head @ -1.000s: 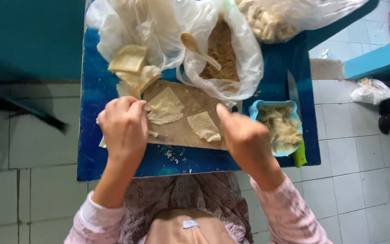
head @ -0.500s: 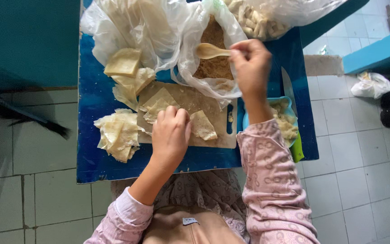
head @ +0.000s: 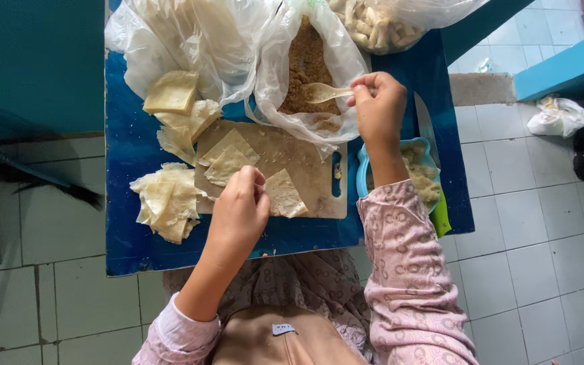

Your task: The person sits at a small blue table and folds thin translucent wafer sheets by hand, tearing pieces from larger sheets and folding them over a spoonful of brown powder taken from a plastic bag, placing the folded pieces on the cutting board and stacking finished pieces beside the work area.

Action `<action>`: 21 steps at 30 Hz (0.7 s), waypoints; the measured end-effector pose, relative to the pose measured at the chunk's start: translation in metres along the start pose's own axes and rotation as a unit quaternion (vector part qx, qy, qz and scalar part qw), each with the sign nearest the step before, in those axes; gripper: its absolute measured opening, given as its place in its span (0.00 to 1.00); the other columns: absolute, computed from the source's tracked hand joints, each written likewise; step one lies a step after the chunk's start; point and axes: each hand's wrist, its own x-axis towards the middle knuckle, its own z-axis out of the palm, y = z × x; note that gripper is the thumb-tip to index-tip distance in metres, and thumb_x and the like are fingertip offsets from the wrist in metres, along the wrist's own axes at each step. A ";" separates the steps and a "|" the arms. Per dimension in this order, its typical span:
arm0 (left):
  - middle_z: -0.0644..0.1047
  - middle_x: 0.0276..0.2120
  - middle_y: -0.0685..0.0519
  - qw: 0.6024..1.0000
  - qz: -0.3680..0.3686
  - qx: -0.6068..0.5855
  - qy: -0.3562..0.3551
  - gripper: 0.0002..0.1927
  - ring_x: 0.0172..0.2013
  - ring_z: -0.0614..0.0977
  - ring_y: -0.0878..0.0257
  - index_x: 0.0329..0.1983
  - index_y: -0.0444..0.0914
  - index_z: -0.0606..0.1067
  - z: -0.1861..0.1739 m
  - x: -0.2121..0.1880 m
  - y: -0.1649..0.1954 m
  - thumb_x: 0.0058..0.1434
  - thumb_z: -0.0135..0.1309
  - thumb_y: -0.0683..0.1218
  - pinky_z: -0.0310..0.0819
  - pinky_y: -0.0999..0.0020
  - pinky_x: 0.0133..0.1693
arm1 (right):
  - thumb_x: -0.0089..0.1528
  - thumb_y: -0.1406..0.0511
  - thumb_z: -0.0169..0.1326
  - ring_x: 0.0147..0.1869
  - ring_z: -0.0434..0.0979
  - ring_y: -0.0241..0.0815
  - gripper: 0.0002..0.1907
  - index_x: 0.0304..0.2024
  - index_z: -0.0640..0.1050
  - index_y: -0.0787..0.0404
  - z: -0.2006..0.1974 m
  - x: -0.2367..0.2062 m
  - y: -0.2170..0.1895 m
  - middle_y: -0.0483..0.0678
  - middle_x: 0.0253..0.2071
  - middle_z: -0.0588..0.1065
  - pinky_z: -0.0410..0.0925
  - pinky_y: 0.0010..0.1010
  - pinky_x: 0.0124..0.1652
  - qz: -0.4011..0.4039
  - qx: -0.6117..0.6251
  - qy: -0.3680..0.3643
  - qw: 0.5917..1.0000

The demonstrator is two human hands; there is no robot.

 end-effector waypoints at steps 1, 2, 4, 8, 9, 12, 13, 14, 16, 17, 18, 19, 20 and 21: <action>0.77 0.36 0.43 1.000 -0.006 -0.002 0.001 0.09 0.36 0.81 0.47 0.41 0.34 0.70 -0.001 -0.001 0.000 0.59 0.55 0.37 0.76 0.56 0.38 | 0.63 0.74 0.54 0.29 0.81 0.31 0.03 0.35 0.80 0.67 -0.003 -0.001 -0.001 0.47 0.29 0.80 0.68 0.21 0.28 0.011 0.005 0.007 1.000; 0.77 0.36 0.43 1.000 -0.008 -0.013 0.012 0.08 0.36 0.81 0.48 0.41 0.33 0.70 -0.001 -0.003 -0.001 0.59 0.55 0.37 0.76 0.57 0.38 | 0.64 0.74 0.54 0.29 0.80 0.30 0.03 0.35 0.80 0.67 -0.007 -0.003 -0.002 0.47 0.29 0.80 0.67 0.21 0.27 0.022 0.010 0.014 1.000; 0.77 0.36 0.44 0.999 -0.015 -0.033 0.034 0.07 0.35 0.82 0.49 0.39 0.33 0.71 -0.002 -0.006 -0.001 0.60 0.55 0.37 0.76 0.59 0.38 | 0.64 0.74 0.54 0.29 0.80 0.30 0.04 0.35 0.79 0.67 -0.011 -0.007 -0.005 0.46 0.29 0.80 0.66 0.20 0.27 0.029 0.018 0.017 0.999; 0.78 0.35 0.45 0.996 -0.029 -0.048 0.063 0.05 0.33 0.82 0.52 0.39 0.33 0.73 -0.004 -0.014 -0.001 0.60 0.55 0.37 0.77 0.60 0.37 | 0.64 0.74 0.54 0.29 0.81 0.29 0.04 0.36 0.80 0.66 -0.016 -0.015 -0.015 0.45 0.29 0.80 0.68 0.18 0.28 0.034 0.000 0.009 0.999; 0.78 0.34 0.45 0.997 -0.033 -0.035 0.061 0.05 0.33 0.82 0.52 0.39 0.34 0.73 -0.005 -0.017 -0.001 0.60 0.56 0.38 0.77 0.60 0.36 | 0.64 0.74 0.54 0.29 0.80 0.28 0.04 0.36 0.80 0.65 -0.017 -0.018 -0.018 0.45 0.28 0.80 0.68 0.18 0.28 0.042 -0.012 0.007 0.999; 0.78 0.34 0.45 0.998 -0.032 0.002 0.061 0.05 0.33 0.82 0.51 0.38 0.34 0.74 -0.008 -0.022 0.001 0.61 0.57 0.39 0.76 0.59 0.35 | 0.63 0.76 0.53 0.30 0.79 0.29 0.05 0.38 0.80 0.67 -0.026 -0.031 -0.031 0.46 0.31 0.80 0.66 0.17 0.30 0.037 0.083 0.002 0.996; 0.79 0.34 0.45 0.998 -0.029 0.014 0.061 0.06 0.33 0.82 0.51 0.38 0.34 0.74 -0.009 -0.023 0.001 0.61 0.58 0.39 0.76 0.59 0.35 | 0.64 0.75 0.53 0.29 0.77 0.29 0.05 0.38 0.80 0.67 -0.029 -0.039 -0.036 0.47 0.31 0.80 0.65 0.17 0.29 0.052 0.095 -0.007 0.994; 0.78 0.34 0.45 0.998 -0.027 0.014 0.062 0.06 0.33 0.82 0.51 0.39 0.34 0.73 -0.010 -0.025 0.001 0.61 0.58 0.39 0.76 0.59 0.35 | 0.65 0.75 0.53 0.29 0.75 0.29 0.05 0.39 0.80 0.67 -0.035 -0.049 -0.041 0.48 0.31 0.79 0.64 0.17 0.29 0.067 0.104 -0.016 0.992; 0.78 0.35 0.45 0.998 -0.023 0.013 0.064 0.07 0.34 0.82 0.51 0.41 0.34 0.73 -0.011 -0.027 0.002 0.62 0.58 0.39 0.76 0.59 0.35 | 0.65 0.74 0.53 0.30 0.74 0.30 0.05 0.40 0.80 0.67 -0.042 -0.074 -0.049 0.48 0.32 0.79 0.65 0.18 0.31 0.088 0.132 -0.034 0.987; 0.78 0.35 0.45 0.998 -0.027 0.002 0.061 0.08 0.34 0.83 0.52 0.42 0.34 0.73 -0.011 -0.027 0.002 0.62 0.58 0.39 0.77 0.60 0.35 | 0.65 0.74 0.53 0.31 0.76 0.30 0.05 0.39 0.80 0.67 -0.042 -0.089 -0.052 0.47 0.34 0.79 0.68 0.18 0.33 0.094 0.150 -0.044 0.983; 0.78 0.36 0.45 0.998 -0.033 -0.008 0.057 0.09 0.33 0.83 0.53 0.43 0.34 0.73 -0.011 -0.027 0.002 0.62 0.57 0.39 0.77 0.60 0.35 | 0.64 0.74 0.53 0.33 0.78 0.30 0.04 0.39 0.79 0.67 -0.040 -0.104 -0.055 0.46 0.35 0.80 0.71 0.19 0.34 0.103 0.169 -0.055 0.979; 0.78 0.36 0.45 0.998 -0.039 -0.019 0.054 0.10 0.33 0.83 0.54 0.45 0.34 0.73 -0.010 -0.028 0.002 0.61 0.57 0.39 0.77 0.61 0.35 | 0.65 0.74 0.52 0.34 0.78 0.30 0.05 0.40 0.79 0.67 -0.039 -0.119 -0.057 0.46 0.35 0.79 0.71 0.20 0.35 0.096 0.142 -0.068 0.983; 0.78 0.37 0.46 0.997 -0.038 -0.028 0.053 0.10 0.33 0.83 0.54 0.45 0.34 0.72 -0.010 -0.028 0.001 0.61 0.57 0.38 0.77 0.61 0.36 | 0.65 0.74 0.52 0.34 0.78 0.30 0.05 0.41 0.79 0.67 -0.036 -0.132 -0.060 0.46 0.35 0.79 0.70 0.20 0.36 0.089 0.115 -0.080 0.986; 0.77 0.37 0.46 0.997 -0.037 -0.038 0.053 0.11 0.34 0.83 0.55 0.46 0.34 0.72 -0.009 -0.029 0.001 0.61 0.58 0.38 0.78 0.62 0.36 | 0.65 0.74 0.51 0.35 0.78 0.31 0.06 0.41 0.80 0.67 -0.033 -0.143 -0.062 0.45 0.34 0.79 0.70 0.21 0.37 0.082 0.089 -0.092 0.988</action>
